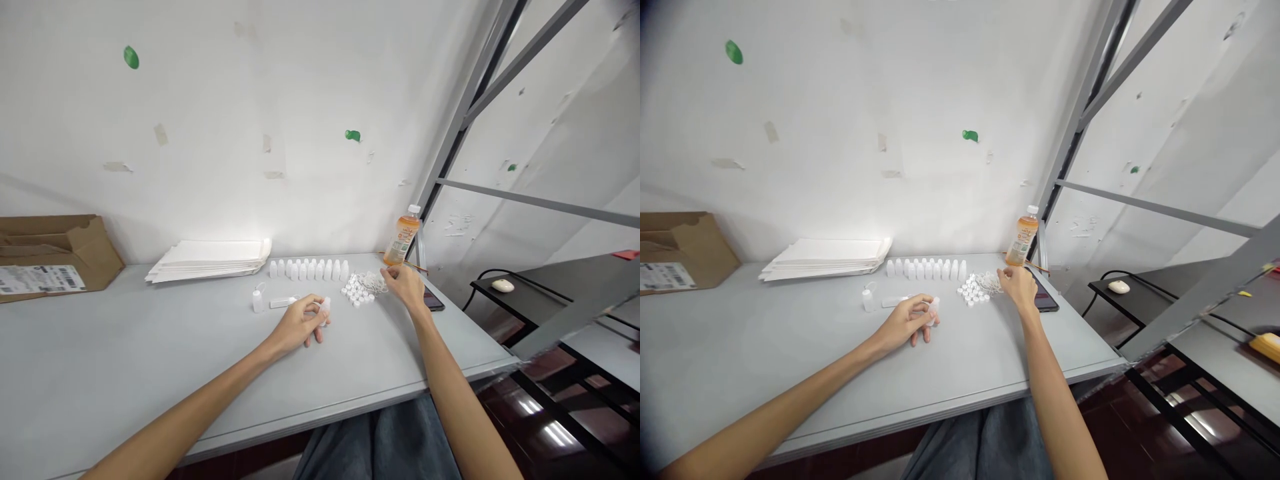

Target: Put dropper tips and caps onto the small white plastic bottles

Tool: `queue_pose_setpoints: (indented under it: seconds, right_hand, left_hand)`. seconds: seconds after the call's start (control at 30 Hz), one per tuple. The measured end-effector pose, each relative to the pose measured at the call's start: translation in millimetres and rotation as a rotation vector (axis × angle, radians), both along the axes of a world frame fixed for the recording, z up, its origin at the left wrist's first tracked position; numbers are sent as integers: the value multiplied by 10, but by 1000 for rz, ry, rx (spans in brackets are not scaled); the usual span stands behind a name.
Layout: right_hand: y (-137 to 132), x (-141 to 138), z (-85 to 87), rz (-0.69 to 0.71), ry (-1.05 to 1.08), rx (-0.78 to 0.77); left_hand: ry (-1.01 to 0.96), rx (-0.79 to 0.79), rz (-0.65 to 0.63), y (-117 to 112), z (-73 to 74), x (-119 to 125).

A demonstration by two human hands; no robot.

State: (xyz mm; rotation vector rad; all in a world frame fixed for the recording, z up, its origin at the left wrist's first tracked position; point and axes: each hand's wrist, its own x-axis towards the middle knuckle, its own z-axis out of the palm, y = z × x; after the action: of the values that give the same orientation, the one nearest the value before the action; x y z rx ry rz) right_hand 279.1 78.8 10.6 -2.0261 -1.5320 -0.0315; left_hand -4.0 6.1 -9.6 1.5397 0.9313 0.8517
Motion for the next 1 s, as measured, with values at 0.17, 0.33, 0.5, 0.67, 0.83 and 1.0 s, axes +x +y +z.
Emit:
queue_pose_setpoints:
  seconds: [0.17,0.33,0.5,0.67,0.83,1.0]
  right_hand:
    - [-69,-222,64,310,384,210]
    - [-361,-739,182,756,694,-27]
    - [-490,-1100,240,884,705,-81]
    - [-420,-1247,354,936,715,-31]
    - [-302,-1381,537,981,708,-9]
    - [-8,-1548,611,899,601,115]
  left_hand:
    - [6,52,82,31,-28,0]
    - [56,92,188,-8,97,-10]
    - [90,136,243,3,217,-59]
    - [131,294,312,77,287,-149]
    - [264,472,406,124,417,-269]
    - [191,664,724,252,631,-579]
